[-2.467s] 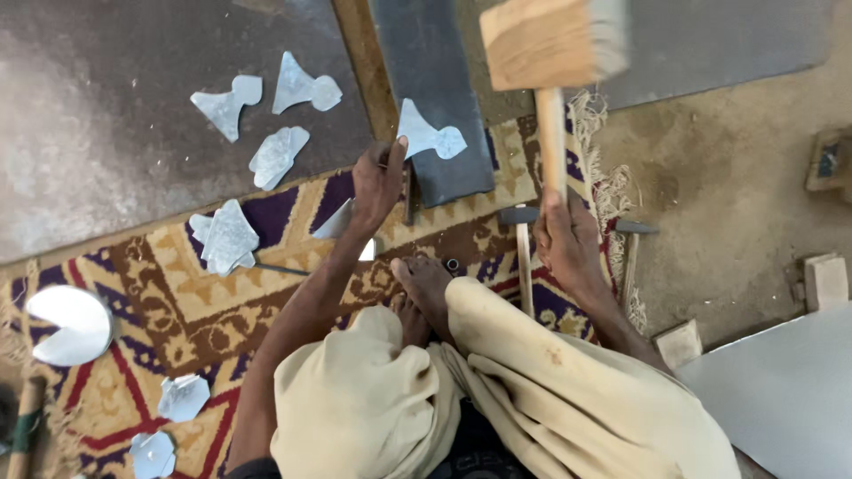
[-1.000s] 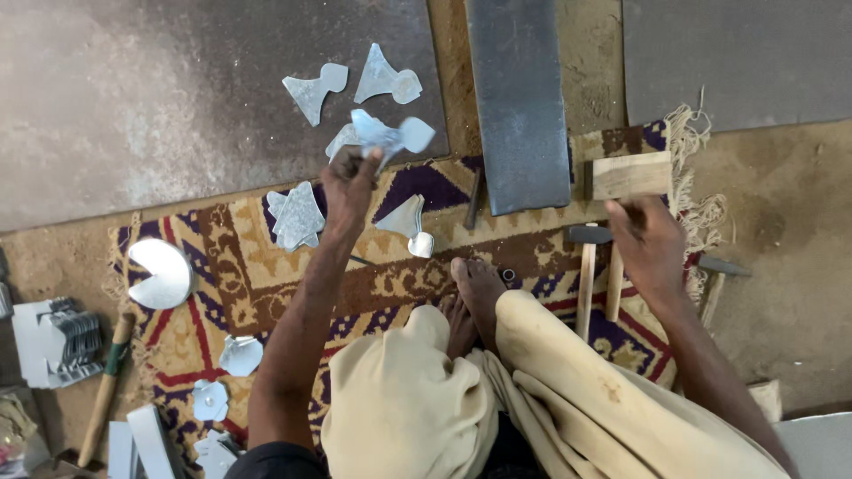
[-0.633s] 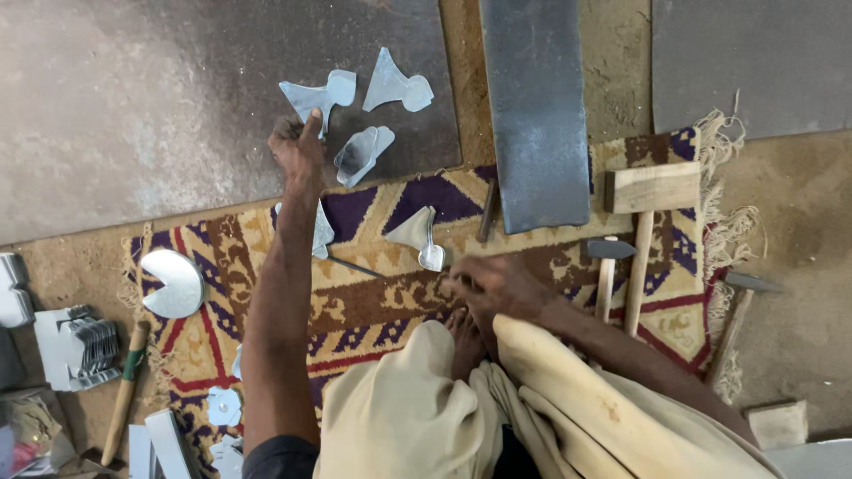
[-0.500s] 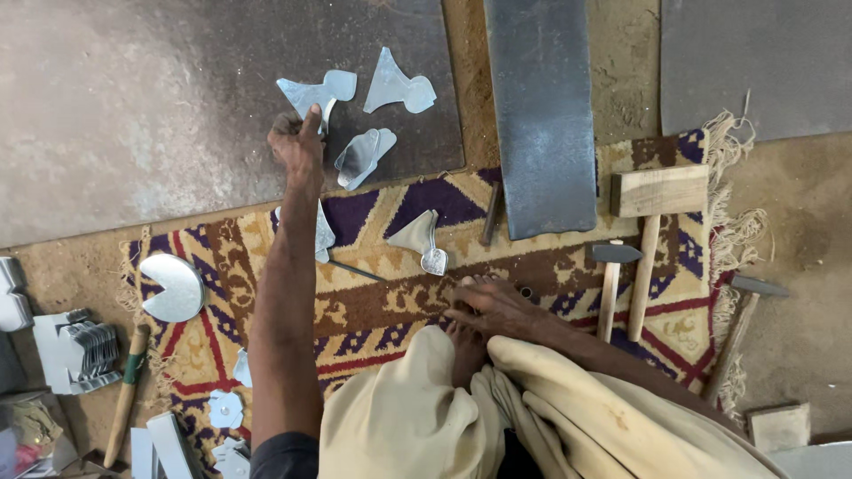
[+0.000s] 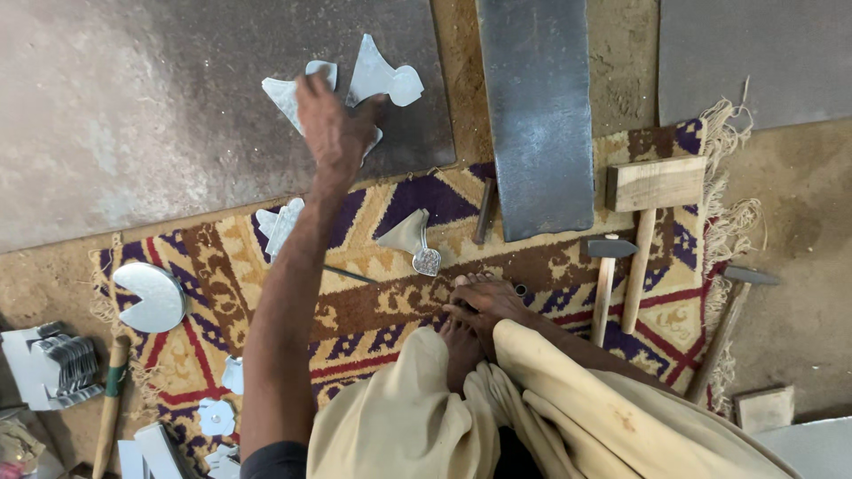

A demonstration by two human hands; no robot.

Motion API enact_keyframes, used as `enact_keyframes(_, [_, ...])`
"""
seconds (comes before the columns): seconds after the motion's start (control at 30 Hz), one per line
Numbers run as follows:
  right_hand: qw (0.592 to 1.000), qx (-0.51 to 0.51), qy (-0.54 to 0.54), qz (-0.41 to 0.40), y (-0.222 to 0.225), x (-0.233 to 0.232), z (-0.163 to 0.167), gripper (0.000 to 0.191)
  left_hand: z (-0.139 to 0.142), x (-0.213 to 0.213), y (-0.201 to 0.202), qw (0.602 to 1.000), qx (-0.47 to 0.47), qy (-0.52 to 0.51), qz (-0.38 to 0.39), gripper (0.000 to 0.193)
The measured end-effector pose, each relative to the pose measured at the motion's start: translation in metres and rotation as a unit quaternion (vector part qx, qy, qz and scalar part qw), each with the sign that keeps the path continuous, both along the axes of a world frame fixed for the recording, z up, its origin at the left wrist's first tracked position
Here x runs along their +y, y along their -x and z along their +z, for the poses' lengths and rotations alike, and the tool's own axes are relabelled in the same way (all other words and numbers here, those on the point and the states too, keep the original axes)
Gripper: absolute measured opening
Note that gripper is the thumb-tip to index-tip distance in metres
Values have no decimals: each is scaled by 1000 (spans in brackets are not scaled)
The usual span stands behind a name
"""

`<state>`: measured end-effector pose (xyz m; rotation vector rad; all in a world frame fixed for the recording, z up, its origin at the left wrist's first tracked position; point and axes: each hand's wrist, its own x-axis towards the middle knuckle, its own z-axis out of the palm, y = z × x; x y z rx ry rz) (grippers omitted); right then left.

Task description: The person sits on the floor and hammers flat metal cutout pieces one at a time on a steel plate using a wooden mallet, repositioning each piece to flatten it, then sets the flattened piece aside with the finished pile.

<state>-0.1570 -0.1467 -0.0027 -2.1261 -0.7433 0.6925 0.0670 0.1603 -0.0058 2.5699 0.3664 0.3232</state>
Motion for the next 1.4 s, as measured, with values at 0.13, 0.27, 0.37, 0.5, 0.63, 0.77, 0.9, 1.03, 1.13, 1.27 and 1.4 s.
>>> enact_keyframes(0.13, [999,31,37,5,1,-2,-1,29,-3,-36,-21,998,40,-42,-5,109])
enact_keyframes(0.27, [999,14,35,-19,4,-6,-7,35,-8,-41,-28,994,85,-50,45,104])
enact_keyframes(0.37, [1000,4,11,-25,5,-8,-12,34,-8,-37,-29,992,105,-8,63,104])
enact_keyframes(0.5, [999,-33,-4,-24,7,-7,-14,34,-7,-35,-27,989,112,44,82,100])
enact_keyframes(0.63, [999,6,7,-30,7,-5,-12,31,-8,-26,-20,997,-61,-39,40,88])
enact_keyframes(0.77, [998,43,25,-35,5,-3,-5,28,-7,-2,-14,932,-18,357,50,41])
enact_keyframes(0.9, [998,45,21,-31,3,-1,3,27,-4,27,-1,859,-64,498,103,31])
enact_keyframes(1.03, [996,80,41,-15,0,0,8,24,-1,50,11,816,-129,542,153,18])
enact_keyframes(1.13, [993,97,66,-12,-2,2,9,25,-4,62,16,801,-122,552,196,18])
enact_keyframes(1.27, [998,54,29,-14,-2,3,9,25,-9,70,23,909,-122,315,244,37])
enact_keyframes(1.4, [1000,-28,-10,4,0,-3,9,20,-8,64,33,966,-114,26,231,67])
